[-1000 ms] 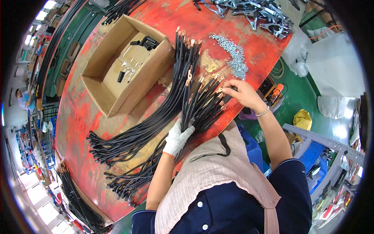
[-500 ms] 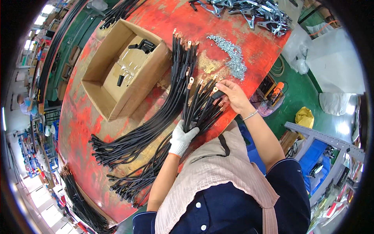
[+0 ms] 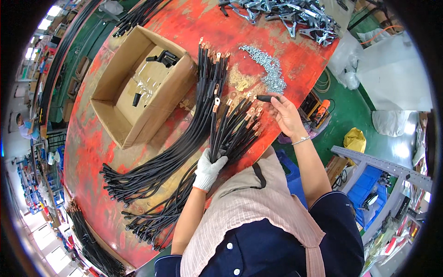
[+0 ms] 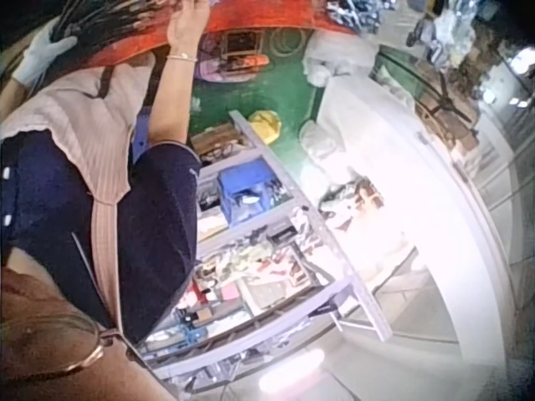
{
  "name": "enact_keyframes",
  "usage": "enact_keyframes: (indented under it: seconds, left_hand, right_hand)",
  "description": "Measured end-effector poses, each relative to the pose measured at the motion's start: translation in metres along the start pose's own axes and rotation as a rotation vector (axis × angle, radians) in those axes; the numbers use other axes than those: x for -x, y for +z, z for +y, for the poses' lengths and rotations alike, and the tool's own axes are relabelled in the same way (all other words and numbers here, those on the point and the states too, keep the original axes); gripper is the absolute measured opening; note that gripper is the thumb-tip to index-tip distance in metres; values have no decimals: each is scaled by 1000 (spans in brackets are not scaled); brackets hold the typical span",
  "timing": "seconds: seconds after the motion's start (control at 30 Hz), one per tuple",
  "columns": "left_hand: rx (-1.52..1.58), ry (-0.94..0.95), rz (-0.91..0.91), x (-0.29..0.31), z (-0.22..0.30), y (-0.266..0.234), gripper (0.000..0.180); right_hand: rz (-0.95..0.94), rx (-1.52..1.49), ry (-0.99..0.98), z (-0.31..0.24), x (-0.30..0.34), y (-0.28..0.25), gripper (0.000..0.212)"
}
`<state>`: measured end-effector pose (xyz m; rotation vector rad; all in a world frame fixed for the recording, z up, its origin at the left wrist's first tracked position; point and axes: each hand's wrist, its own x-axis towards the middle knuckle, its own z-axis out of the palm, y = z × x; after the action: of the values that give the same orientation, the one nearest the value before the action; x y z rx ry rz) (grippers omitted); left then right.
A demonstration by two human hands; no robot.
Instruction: Assembling metal alligator clips onto the ends of heavy gauge wires.
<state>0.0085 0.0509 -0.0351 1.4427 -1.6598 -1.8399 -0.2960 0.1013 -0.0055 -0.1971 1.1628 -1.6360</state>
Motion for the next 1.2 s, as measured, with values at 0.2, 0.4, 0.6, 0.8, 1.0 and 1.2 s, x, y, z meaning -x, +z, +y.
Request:
enact_keyframes:
  seconds: [0.2, 0.4, 0.6, 0.8, 1.0, 1.2]
  left_hand:
    - [79, 27, -7, -3, -8, 0, 27]
    - [20, 25, 3, -3, -10, 0, 25]
    - [-13, 34, -6, -4, -15, 0, 25]
    - [-122, -36, -31, 0, -11, -2, 24]
    - [-159, -29, -32, 5, 2, -9, 26]
    - [-228, 106, 44, 2, -7, -8, 36]
  right_hand:
    - [-81, 184, 5, -1, -6, -7, 32]
    - [-247, 392, -32, -16, -6, 2, 37]
    - [-481, 490, -30, -32, -11, 11, 32]
    - [-251, 343, -159, 12, -8, 19, 29]
    - [-139, 313, -149, 17, -4, 25, 28]
    - [-389, 327, -24, 5, 1, 19, 27]
